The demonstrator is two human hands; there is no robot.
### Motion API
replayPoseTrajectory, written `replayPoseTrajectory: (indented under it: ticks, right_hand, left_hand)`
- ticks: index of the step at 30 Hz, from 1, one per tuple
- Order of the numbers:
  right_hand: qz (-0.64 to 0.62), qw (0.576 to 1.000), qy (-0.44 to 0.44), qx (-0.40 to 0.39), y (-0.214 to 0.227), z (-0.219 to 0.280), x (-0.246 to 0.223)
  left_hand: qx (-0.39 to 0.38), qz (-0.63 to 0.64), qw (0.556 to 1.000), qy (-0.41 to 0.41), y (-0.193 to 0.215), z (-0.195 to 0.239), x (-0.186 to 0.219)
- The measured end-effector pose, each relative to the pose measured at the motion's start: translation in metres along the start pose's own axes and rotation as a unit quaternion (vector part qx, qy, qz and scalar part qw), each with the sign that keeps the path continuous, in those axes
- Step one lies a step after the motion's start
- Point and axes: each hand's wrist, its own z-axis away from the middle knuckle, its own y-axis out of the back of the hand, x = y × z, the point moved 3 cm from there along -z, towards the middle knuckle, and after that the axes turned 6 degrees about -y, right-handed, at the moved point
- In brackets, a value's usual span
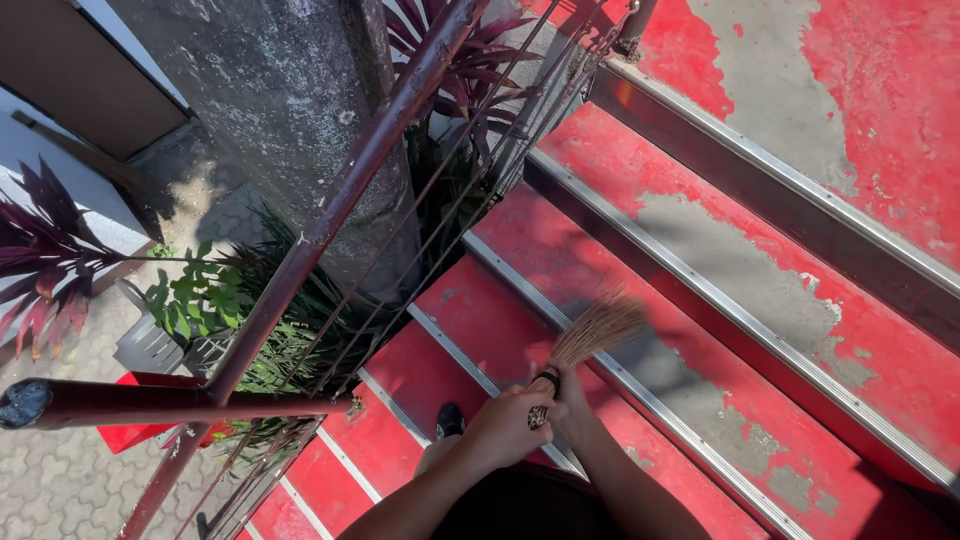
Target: Sweeping red outdoor stairs using a stick broom.
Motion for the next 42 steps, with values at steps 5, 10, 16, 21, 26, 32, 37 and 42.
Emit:
replayPoseTrajectory:
  ticks: [5, 10, 16, 21, 26, 32, 37, 42]
  right_hand:
    - [0.162, 0.979, 0.089, -0.082, -0.048, -0.047, 0.010]
    - [0.187, 0.947, 0.257, -0.041, -0.086, -0.010, 0.013]
    - [0.161, 0.980, 0.118, -0.006, -0.061, -0.064, 0.033]
    - [0.200, 0.977, 0.071, -0.033, -0.105, -0.009, 0.055]
    - [0.204, 0.957, 0.207, 0.020, -0.019, -0.056, 0.047]
    - [0.211, 0.969, 0.113, -0.051, -0.024, 0.024, 0.064]
    - [0.186, 0.969, 0.159, 0.010, 0.043, 0.076, 0.061]
    - [0.069, 0.953, 0.258, 0.142, 0.142, 0.109, 0.064]
  left_hand:
    - [0.058, 0.040, 0.997, 0.034, 0.052, 0.021, 0.004]
    - [0.076, 0.075, 0.993, -0.056, 0.055, 0.014, -0.024]
    - [-0.028, 0.049, 0.998, 0.028, 0.079, 0.015, -0.041]
    - [-0.109, 0.046, 0.988, -0.096, 0.107, 0.021, -0.013]
    - [-0.162, 0.062, 0.983, -0.053, 0.103, -0.003, -0.033]
    - [-0.076, 0.055, 0.977, -0.192, 0.050, -0.054, -0.108]
    - [-0.177, -0.048, 0.968, -0.173, -0.010, -0.068, -0.107]
    - [-0.293, -0.025, 0.927, -0.235, -0.059, -0.056, -0.078]
